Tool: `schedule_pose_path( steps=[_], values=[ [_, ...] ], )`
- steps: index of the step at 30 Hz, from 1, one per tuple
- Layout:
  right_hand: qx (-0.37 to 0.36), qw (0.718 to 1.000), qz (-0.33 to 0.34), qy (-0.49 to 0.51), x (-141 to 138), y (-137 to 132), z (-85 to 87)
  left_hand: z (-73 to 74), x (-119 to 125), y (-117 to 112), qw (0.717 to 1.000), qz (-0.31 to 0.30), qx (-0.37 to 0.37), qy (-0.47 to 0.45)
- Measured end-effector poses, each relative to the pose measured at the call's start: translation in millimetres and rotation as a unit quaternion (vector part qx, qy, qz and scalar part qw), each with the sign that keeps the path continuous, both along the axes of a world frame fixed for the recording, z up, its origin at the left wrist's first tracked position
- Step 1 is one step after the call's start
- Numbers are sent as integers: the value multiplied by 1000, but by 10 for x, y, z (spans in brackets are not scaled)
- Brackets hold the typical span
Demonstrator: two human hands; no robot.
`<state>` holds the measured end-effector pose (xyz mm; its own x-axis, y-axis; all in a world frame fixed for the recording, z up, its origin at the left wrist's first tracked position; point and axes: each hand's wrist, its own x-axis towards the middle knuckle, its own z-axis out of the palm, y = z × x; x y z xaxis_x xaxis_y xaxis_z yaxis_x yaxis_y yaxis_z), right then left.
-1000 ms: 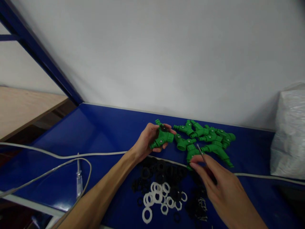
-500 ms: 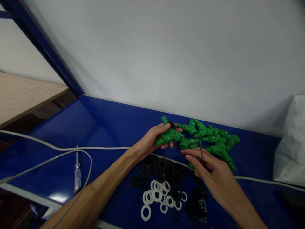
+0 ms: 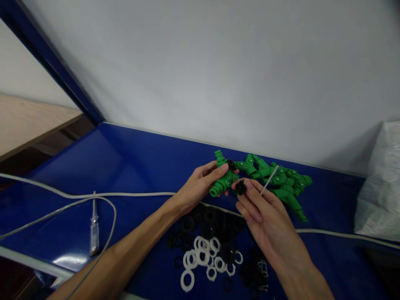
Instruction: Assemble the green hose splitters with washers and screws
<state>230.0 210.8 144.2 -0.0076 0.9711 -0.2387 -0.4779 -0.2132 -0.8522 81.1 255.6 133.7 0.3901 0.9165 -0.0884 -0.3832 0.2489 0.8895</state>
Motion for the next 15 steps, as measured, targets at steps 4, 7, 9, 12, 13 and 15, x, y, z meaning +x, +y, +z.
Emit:
schedule_pose_path(
  steps=[4, 7, 9, 12, 13, 15],
  values=[
    [39, 998, -17, -52, 5, -10, 0, -19, 10, -4, 1000, 4, 11, 29],
    [95, 987, -52, -122, 2, -39, -13, -38, 23, -15, 998, 5, 21, 57],
    [112, 980, -55, -154, 3, -58, -37, -46, 36, -24, 997, 6, 26, 70],
    [125, 969, -44, -210, -1, -75, -73, -54, 55, -35, 997, 9, 34, 74],
    [131, 962, -44, -236, -7, -79, -79, -56, 60, -38, 997, 11, 36, 74],
    [154, 943, -51, -292, -24, -86, -81, -59, 67, -46, 997, 13, 39, 71]
  ],
)
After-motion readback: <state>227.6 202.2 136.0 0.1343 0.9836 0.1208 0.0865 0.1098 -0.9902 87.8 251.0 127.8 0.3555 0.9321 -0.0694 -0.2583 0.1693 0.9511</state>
